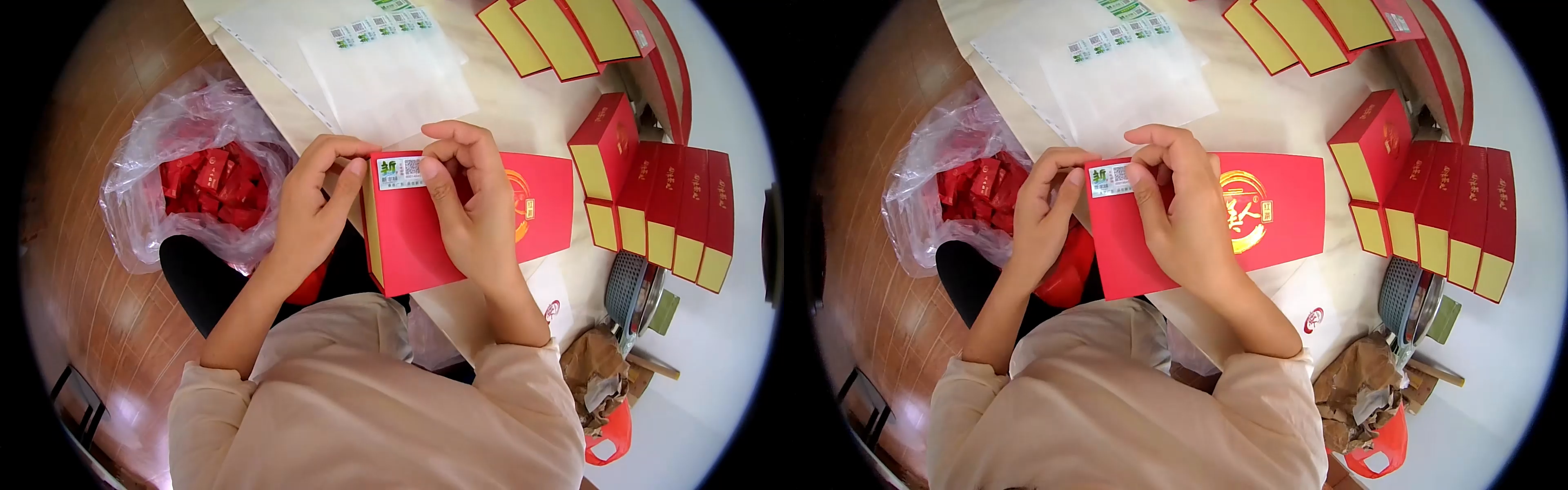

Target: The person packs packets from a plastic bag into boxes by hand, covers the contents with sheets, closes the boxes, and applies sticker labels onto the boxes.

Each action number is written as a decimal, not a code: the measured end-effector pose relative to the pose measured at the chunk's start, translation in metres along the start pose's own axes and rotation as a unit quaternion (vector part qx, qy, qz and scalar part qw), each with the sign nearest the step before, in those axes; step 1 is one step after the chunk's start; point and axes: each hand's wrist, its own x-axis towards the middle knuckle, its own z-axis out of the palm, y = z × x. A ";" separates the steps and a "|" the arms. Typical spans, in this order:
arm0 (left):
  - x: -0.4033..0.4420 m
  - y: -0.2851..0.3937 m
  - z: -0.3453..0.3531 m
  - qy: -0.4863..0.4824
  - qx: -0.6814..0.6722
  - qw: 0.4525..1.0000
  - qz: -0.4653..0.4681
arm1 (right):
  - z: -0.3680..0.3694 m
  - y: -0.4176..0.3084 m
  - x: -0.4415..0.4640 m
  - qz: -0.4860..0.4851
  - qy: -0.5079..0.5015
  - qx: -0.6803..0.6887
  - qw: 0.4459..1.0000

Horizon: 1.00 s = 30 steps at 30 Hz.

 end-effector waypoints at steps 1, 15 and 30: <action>0.000 0.000 -0.001 -0.016 0.011 1.000 -0.012 | 0.000 0.000 0.000 -0.001 0.000 0.002 1.000; -0.001 -0.009 0.006 0.032 -0.003 0.999 0.021 | -0.002 0.000 0.000 -0.027 -0.026 -0.049 0.998; -0.001 0.004 0.009 -0.004 -0.032 0.999 0.009 | 0.004 -0.001 0.000 -0.024 0.018 -0.050 0.998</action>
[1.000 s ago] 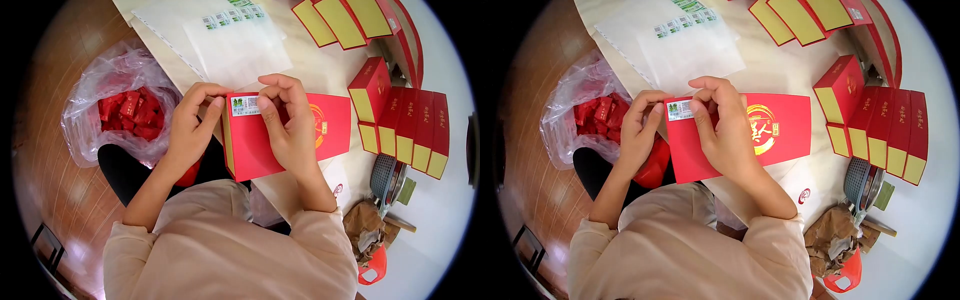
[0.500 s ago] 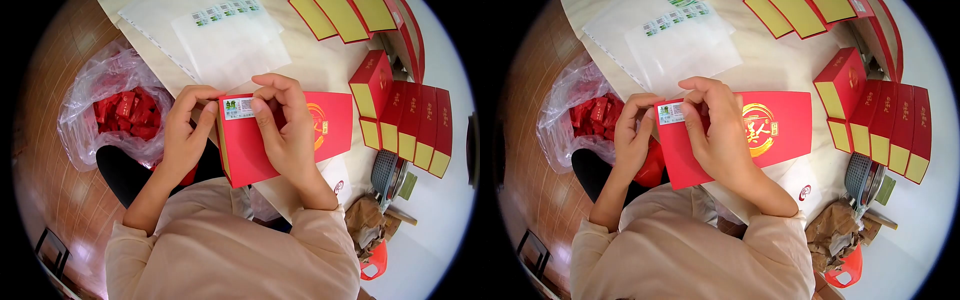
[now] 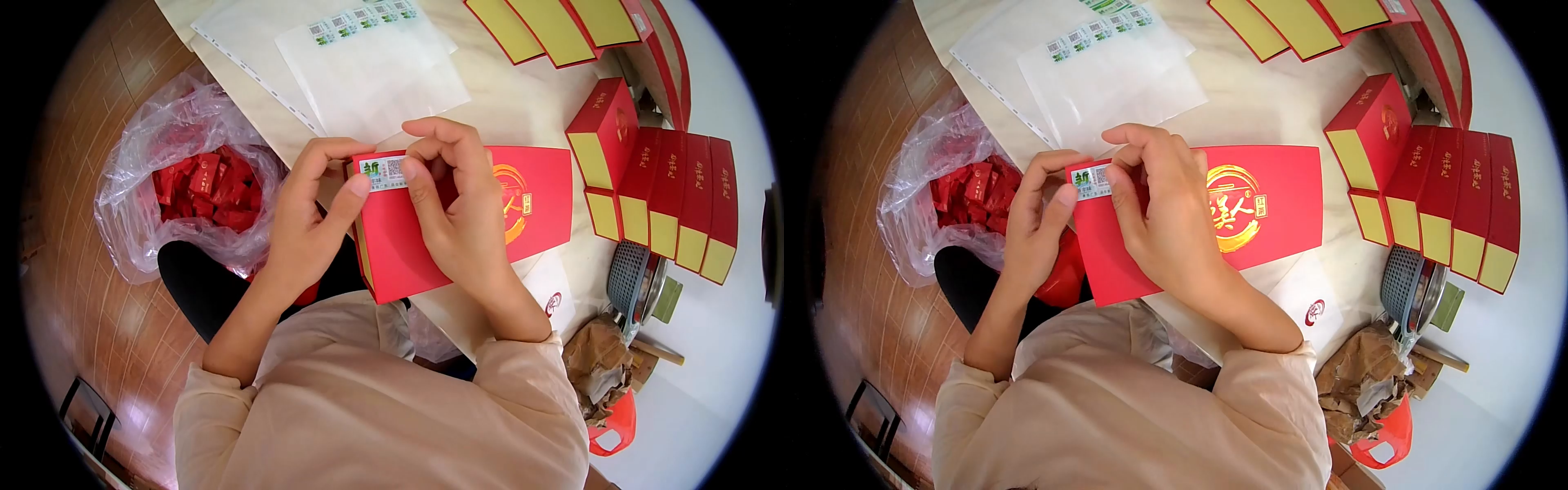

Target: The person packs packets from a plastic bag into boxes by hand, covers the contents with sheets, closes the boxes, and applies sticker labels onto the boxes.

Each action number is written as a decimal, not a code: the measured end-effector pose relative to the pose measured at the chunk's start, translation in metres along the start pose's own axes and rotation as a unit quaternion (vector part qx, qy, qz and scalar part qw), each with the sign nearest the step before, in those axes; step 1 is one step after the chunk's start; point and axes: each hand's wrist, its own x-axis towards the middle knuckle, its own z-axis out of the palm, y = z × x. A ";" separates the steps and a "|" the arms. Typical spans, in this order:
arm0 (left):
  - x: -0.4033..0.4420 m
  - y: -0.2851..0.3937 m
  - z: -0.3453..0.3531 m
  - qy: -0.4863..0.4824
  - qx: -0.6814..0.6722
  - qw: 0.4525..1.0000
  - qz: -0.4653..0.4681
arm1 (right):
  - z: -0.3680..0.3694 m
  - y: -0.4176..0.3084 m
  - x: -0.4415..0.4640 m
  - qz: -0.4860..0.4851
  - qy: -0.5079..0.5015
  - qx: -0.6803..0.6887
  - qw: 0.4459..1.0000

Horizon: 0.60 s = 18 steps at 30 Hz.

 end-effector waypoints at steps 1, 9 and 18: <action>0.001 0.003 0.001 -0.008 0.016 1.000 0.009 | 0.000 0.000 0.000 -0.012 0.003 -0.018 1.000; 0.003 0.012 0.006 -0.025 -0.027 0.998 -0.046 | -0.001 0.002 0.006 -0.123 0.059 -0.287 0.948; 0.022 0.028 0.016 -0.094 -0.072 0.983 -0.138 | -0.013 0.016 0.014 -0.114 0.127 -0.354 0.920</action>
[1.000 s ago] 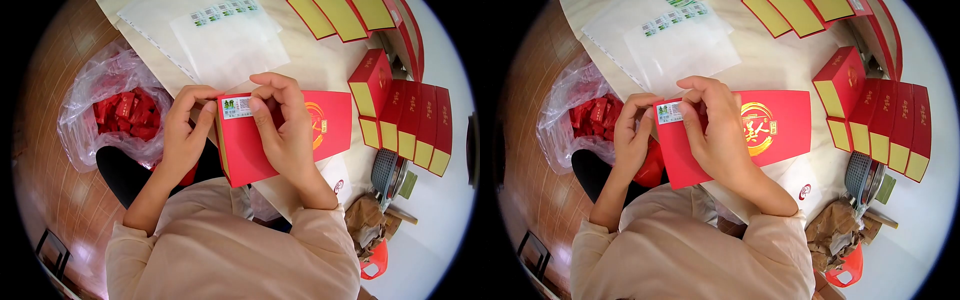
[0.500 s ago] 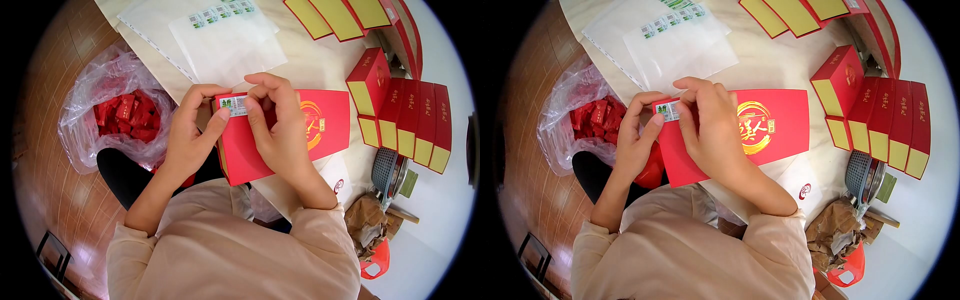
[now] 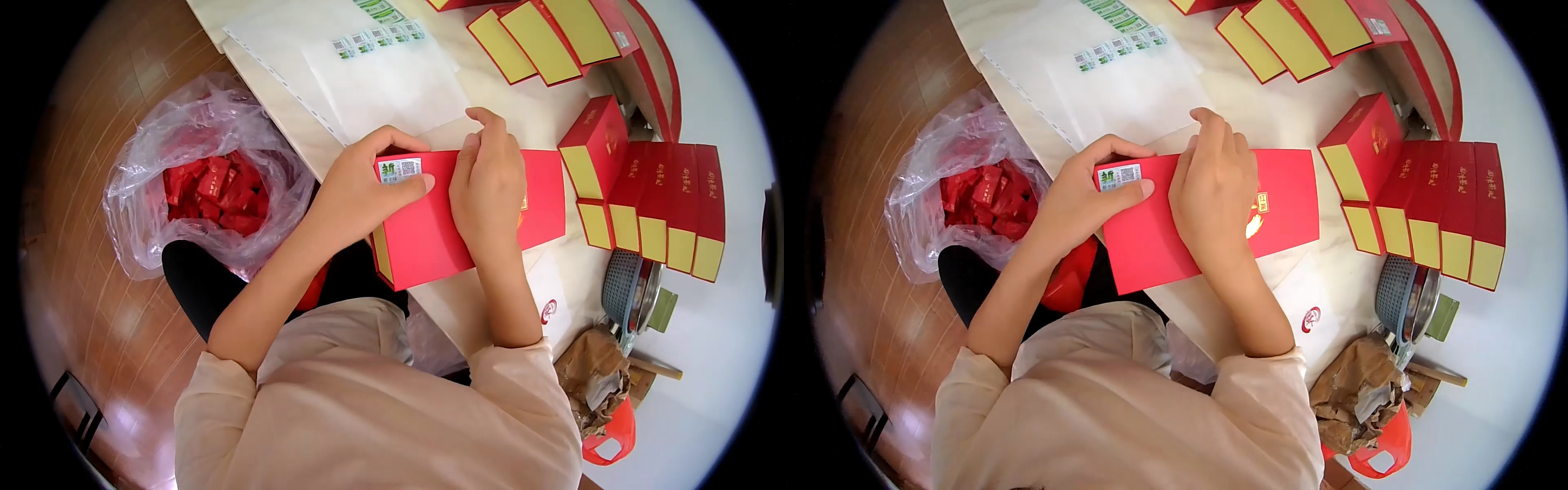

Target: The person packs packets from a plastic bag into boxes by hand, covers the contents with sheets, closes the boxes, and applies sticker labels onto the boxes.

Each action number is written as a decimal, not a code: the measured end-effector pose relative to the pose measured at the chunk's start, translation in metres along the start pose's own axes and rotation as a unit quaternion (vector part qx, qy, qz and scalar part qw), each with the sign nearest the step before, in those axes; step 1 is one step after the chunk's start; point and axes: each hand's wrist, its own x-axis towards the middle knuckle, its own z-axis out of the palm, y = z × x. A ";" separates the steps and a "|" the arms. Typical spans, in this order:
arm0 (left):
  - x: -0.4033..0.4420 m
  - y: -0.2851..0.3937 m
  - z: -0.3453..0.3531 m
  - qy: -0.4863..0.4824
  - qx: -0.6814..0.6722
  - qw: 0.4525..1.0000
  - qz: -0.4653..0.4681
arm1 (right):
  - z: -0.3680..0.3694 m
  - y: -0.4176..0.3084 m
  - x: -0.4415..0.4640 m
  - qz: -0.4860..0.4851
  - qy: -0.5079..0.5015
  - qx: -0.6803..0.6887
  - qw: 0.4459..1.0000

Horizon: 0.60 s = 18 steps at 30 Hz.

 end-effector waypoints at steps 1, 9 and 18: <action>0.003 -0.001 -0.001 -0.006 -0.010 1.000 -0.002 | 0.000 0.000 0.000 -0.004 0.004 0.000 1.000; 0.007 -0.022 -0.001 0.047 -0.021 0.997 0.054 | -0.010 -0.002 -0.014 0.003 -0.019 0.036 0.999; -0.019 -0.048 0.003 0.152 0.106 0.961 0.207 | -0.020 -0.039 -0.142 -0.046 -0.038 0.011 0.998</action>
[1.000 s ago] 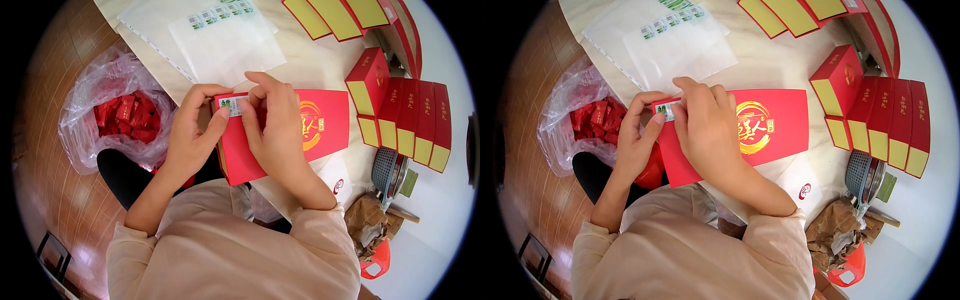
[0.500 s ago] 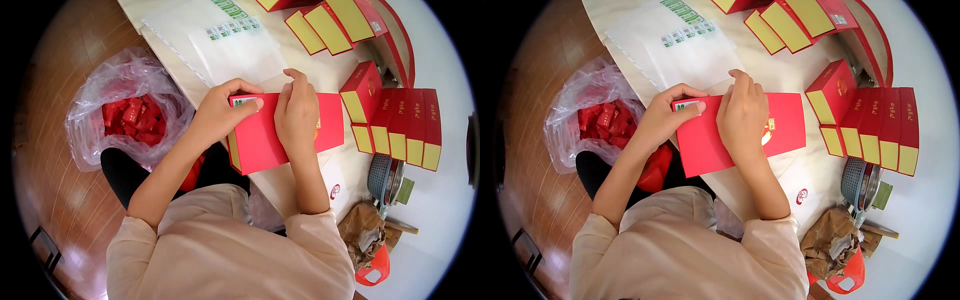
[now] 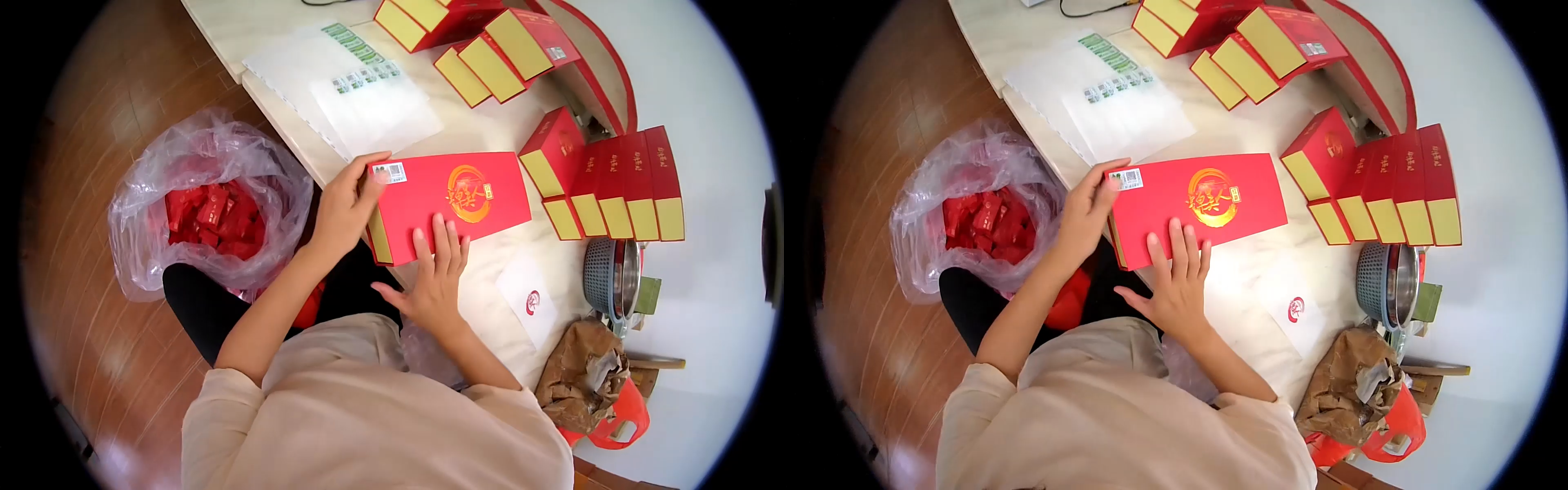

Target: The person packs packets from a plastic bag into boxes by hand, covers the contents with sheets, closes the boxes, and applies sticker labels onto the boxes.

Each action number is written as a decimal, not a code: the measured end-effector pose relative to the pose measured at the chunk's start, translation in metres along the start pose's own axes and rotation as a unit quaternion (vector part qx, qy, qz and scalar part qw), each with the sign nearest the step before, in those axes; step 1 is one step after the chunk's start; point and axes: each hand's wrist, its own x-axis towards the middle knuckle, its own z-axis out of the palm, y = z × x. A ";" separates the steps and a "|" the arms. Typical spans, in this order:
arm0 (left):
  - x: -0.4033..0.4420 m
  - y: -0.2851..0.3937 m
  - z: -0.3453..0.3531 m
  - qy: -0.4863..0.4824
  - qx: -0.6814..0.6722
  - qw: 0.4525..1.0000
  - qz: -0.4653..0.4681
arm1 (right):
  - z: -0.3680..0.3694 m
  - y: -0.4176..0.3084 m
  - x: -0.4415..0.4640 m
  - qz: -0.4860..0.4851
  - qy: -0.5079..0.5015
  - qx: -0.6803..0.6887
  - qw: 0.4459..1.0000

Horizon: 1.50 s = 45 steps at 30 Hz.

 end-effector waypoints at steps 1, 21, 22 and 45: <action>0.000 0.000 0.001 -0.004 -0.011 1.000 0.024 | 0.007 -0.001 -0.002 -0.004 0.009 -0.003 1.000; 0.013 0.061 -0.059 -0.072 -0.220 0.972 -0.048 | -0.117 0.046 0.089 0.214 0.442 0.494 0.718; 0.011 0.055 -0.062 -0.059 -0.230 0.969 -0.065 | -0.113 0.070 0.084 0.238 0.417 0.548 0.685; 0.052 -0.024 -0.029 -0.210 0.409 0.870 0.179 | -0.041 0.089 0.123 0.080 0.205 0.060 0.974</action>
